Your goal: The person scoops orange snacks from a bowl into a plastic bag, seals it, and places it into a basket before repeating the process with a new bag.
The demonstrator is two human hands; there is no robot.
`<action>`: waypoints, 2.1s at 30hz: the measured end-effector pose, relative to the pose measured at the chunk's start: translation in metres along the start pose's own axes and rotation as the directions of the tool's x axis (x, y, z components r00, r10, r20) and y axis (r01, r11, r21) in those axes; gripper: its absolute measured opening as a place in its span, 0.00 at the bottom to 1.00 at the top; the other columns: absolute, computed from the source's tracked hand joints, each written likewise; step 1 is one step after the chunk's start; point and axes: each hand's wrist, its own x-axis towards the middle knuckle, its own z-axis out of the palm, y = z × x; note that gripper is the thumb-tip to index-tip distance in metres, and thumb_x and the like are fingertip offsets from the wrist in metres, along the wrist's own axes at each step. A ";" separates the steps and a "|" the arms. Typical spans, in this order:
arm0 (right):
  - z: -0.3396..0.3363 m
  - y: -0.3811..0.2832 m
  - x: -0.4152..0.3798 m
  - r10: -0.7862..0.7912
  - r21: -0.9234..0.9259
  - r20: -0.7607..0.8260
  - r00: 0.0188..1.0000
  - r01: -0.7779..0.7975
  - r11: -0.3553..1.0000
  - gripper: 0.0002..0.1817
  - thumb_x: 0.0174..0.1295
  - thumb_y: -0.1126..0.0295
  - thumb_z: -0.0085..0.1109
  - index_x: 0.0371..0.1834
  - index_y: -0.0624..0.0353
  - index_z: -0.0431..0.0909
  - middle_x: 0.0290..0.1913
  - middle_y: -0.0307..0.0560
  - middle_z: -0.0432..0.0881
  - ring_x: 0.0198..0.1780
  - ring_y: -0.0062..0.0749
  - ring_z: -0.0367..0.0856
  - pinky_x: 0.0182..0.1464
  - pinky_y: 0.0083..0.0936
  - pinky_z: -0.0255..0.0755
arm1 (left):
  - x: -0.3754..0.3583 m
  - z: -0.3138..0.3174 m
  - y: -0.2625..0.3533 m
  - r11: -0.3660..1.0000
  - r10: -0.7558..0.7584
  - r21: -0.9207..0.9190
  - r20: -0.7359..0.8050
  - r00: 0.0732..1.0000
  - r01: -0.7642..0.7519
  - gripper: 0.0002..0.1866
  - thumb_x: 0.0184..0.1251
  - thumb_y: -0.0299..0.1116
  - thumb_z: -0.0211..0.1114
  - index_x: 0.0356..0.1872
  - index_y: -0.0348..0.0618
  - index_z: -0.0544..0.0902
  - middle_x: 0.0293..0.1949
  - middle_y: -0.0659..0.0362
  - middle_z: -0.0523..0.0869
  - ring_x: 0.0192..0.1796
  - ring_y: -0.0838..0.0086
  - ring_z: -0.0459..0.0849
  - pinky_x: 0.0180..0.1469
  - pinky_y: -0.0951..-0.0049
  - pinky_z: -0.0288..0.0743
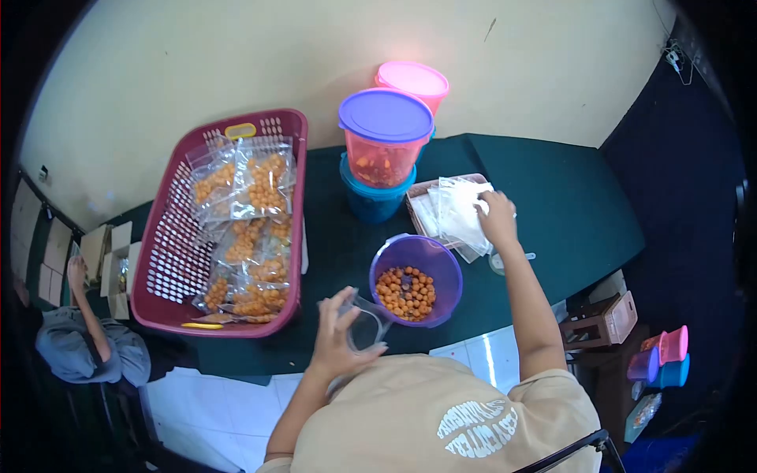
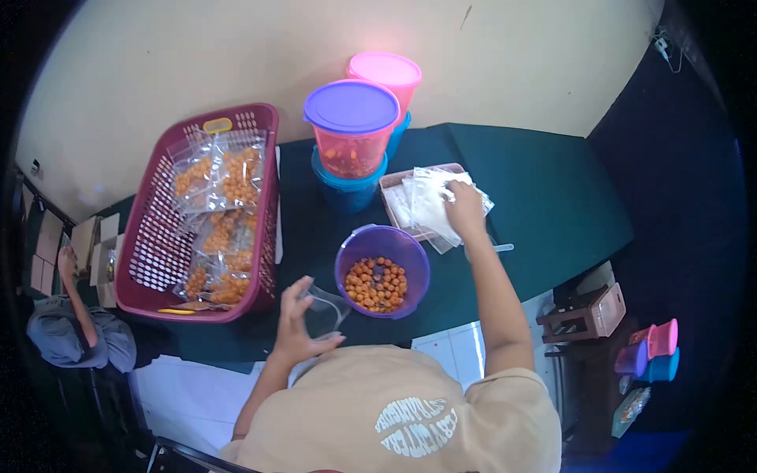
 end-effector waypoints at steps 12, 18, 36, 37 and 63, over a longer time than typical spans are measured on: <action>0.033 0.235 -0.115 0.510 -0.480 0.446 0.735 -0.284 0.830 0.28 0.60 0.47 0.59 0.59 0.52 0.73 0.64 0.45 0.70 0.66 0.39 0.67 0.61 0.61 0.60 | 0.025 0.016 -0.025 0.675 -0.660 -0.260 0.205 0.723 0.690 0.57 0.34 0.33 0.81 0.70 0.48 0.56 0.63 0.52 0.68 0.62 0.61 0.71 0.64 0.59 0.66; 0.008 0.245 -0.124 0.331 -0.198 0.490 0.807 -0.266 0.943 0.17 0.65 0.56 0.54 0.41 0.61 0.75 0.38 0.57 0.82 0.45 0.55 0.80 0.45 0.45 0.72 | 0.026 0.019 -0.007 0.531 -0.721 -0.415 0.237 0.651 0.739 0.58 0.33 0.37 0.81 0.71 0.52 0.55 0.62 0.51 0.69 0.61 0.60 0.72 0.62 0.59 0.67; 0.049 -0.086 -0.051 -0.713 0.040 0.503 0.489 0.811 0.584 0.04 0.59 0.70 0.52 0.33 0.57 0.76 0.26 0.48 0.82 0.30 0.38 0.82 0.33 0.34 0.72 | -0.015 0.044 0.016 0.395 -0.787 -0.481 0.262 0.558 0.783 0.60 0.32 0.42 0.82 0.71 0.51 0.54 0.65 0.49 0.67 0.62 0.63 0.71 0.67 0.61 0.61; 0.062 -0.091 -0.052 -0.721 0.000 0.510 0.468 0.839 0.544 0.05 0.58 0.71 0.51 0.33 0.58 0.76 0.26 0.49 0.82 0.30 0.37 0.83 0.32 0.33 0.73 | -0.016 0.044 0.013 0.388 -0.775 -0.497 0.280 0.567 0.776 0.60 0.32 0.42 0.82 0.71 0.51 0.54 0.65 0.49 0.67 0.63 0.62 0.70 0.68 0.61 0.60; 0.020 -0.068 -0.025 -0.399 0.419 0.892 0.211 -0.058 0.906 0.12 0.65 0.69 0.47 0.42 0.62 0.79 0.31 0.51 0.79 0.36 0.40 0.78 0.42 0.33 0.70 | 0.017 0.014 0.014 0.579 -0.736 -0.267 0.235 0.635 0.770 0.54 0.35 0.39 0.81 0.69 0.51 0.60 0.67 0.51 0.65 0.66 0.56 0.68 0.67 0.57 0.60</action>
